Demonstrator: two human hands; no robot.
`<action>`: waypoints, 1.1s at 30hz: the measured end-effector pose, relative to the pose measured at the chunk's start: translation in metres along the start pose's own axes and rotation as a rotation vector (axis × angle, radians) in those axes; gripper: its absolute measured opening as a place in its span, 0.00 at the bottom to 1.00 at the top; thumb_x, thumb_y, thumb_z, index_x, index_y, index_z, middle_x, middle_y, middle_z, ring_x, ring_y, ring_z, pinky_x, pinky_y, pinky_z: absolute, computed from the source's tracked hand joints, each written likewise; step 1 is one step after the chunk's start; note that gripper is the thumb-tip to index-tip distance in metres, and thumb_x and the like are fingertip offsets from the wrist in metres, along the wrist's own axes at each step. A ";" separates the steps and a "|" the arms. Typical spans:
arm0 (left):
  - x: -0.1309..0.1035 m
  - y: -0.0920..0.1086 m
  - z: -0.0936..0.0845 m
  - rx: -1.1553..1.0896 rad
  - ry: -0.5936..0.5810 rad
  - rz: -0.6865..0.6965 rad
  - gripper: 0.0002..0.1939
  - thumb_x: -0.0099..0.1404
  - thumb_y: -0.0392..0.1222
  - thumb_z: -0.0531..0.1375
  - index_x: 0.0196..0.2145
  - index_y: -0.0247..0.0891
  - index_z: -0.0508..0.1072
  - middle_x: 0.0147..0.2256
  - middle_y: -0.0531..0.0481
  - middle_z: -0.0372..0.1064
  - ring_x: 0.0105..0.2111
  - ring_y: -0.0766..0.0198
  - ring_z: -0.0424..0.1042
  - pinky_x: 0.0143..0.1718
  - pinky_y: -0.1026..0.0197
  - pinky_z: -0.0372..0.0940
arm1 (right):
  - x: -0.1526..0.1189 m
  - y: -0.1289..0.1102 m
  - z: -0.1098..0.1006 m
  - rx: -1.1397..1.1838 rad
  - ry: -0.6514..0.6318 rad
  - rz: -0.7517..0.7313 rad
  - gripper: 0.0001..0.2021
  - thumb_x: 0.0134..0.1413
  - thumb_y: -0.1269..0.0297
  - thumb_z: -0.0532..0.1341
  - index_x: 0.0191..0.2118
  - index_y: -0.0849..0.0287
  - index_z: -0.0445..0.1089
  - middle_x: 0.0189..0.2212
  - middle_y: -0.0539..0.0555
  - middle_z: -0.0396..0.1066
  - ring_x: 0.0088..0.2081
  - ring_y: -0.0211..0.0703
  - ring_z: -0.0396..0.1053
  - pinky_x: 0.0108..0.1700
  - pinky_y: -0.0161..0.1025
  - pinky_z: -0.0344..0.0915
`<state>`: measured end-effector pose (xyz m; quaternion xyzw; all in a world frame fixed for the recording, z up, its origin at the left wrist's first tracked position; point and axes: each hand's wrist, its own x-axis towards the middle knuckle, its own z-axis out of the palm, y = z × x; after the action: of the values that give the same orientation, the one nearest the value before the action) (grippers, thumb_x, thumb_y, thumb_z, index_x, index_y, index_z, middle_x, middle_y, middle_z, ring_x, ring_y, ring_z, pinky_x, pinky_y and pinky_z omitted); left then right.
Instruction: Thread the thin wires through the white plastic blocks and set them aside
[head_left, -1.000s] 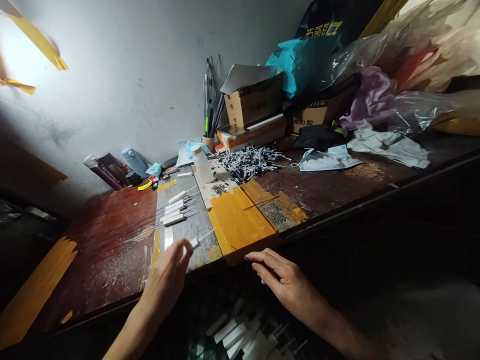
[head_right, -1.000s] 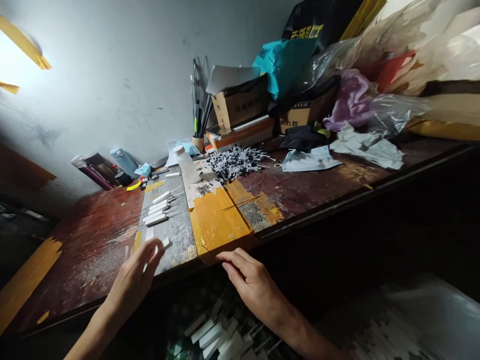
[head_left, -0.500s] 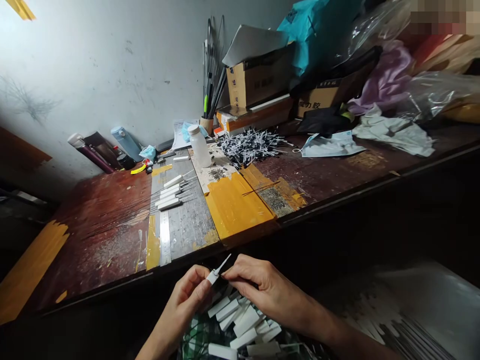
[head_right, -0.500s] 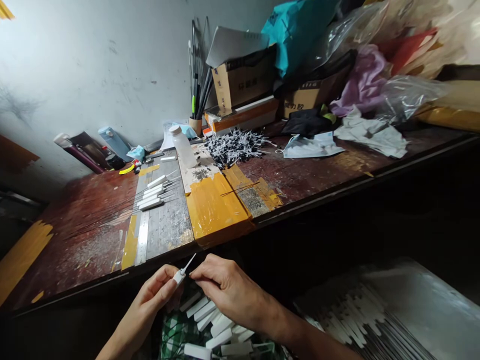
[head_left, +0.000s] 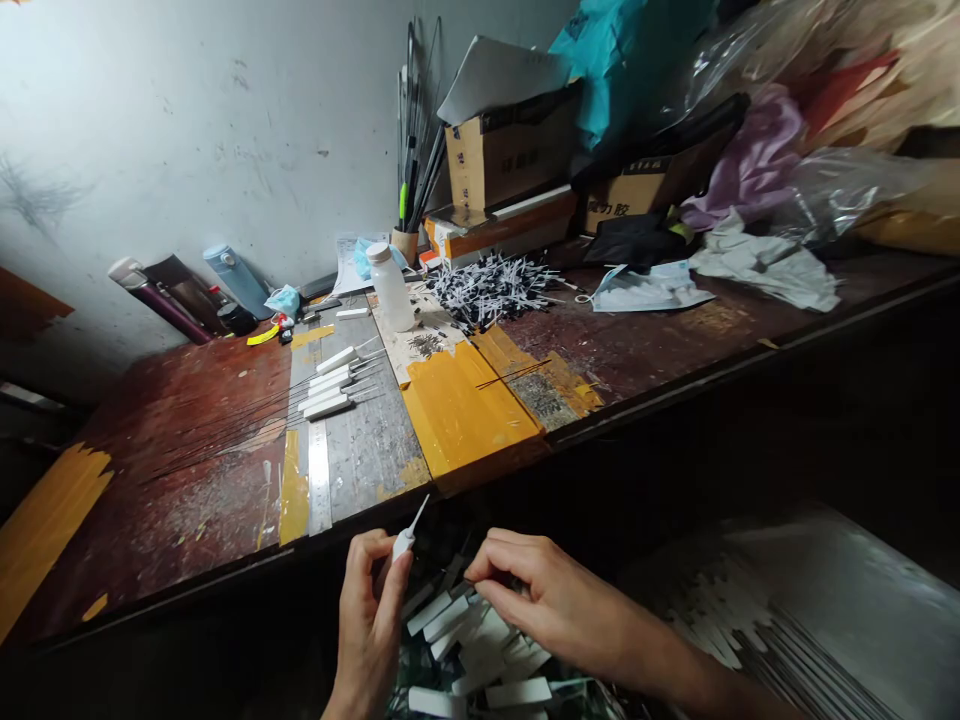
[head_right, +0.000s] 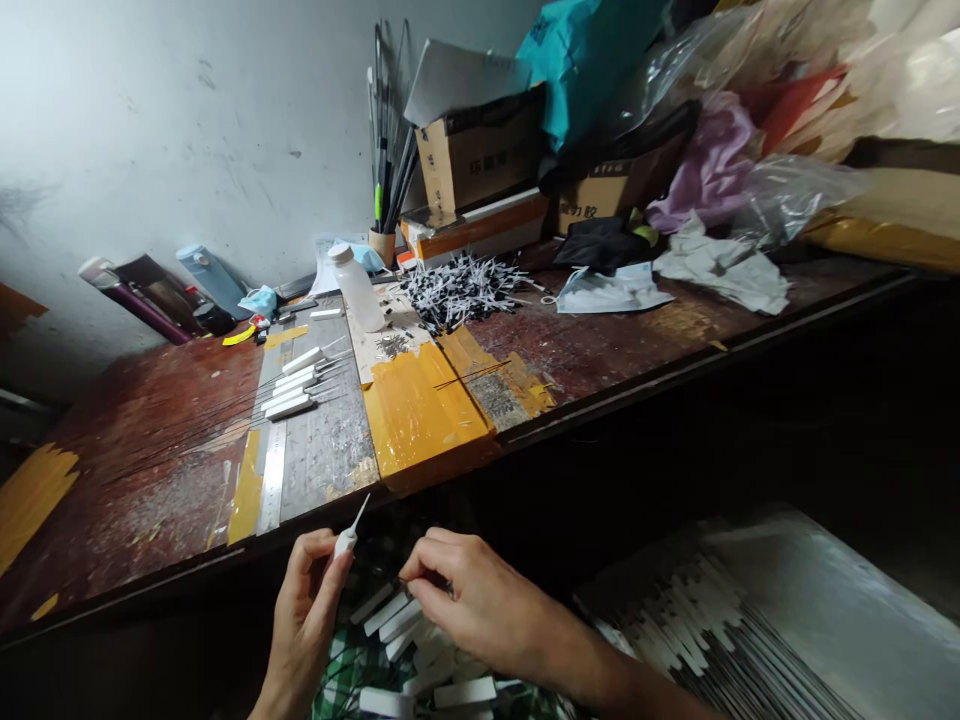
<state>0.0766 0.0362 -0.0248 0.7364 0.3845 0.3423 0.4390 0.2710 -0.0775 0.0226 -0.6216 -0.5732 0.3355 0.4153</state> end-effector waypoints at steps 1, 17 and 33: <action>-0.004 -0.009 0.002 0.044 -0.002 0.017 0.09 0.66 0.48 0.58 0.35 0.40 0.69 0.34 0.51 0.64 0.34 0.63 0.67 0.37 0.64 0.64 | -0.001 0.003 -0.011 -0.053 0.035 -0.001 0.08 0.58 0.76 0.57 0.33 0.57 0.71 0.31 0.48 0.69 0.32 0.36 0.69 0.35 0.30 0.62; 0.136 0.010 -0.044 0.797 0.152 0.578 0.17 0.68 0.40 0.51 0.52 0.35 0.67 0.49 0.37 0.68 0.50 0.50 0.68 0.51 0.48 0.63 | 0.064 0.051 -0.115 -0.789 0.399 -0.033 0.12 0.55 0.82 0.50 0.31 0.58 0.64 0.34 0.55 0.64 0.35 0.44 0.66 0.39 0.38 0.65; 0.097 0.068 -0.053 0.621 -0.214 0.325 0.12 0.69 0.47 0.50 0.41 0.42 0.71 0.29 0.50 0.67 0.29 0.61 0.66 0.35 0.60 0.61 | 0.019 0.022 -0.017 0.025 0.349 -0.107 0.09 0.64 0.68 0.54 0.44 0.55 0.71 0.37 0.52 0.71 0.39 0.41 0.72 0.45 0.36 0.69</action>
<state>0.0954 0.1186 0.0729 0.9176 0.3001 0.1956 0.1721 0.2981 -0.0606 0.0112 -0.6337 -0.5207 0.2071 0.5334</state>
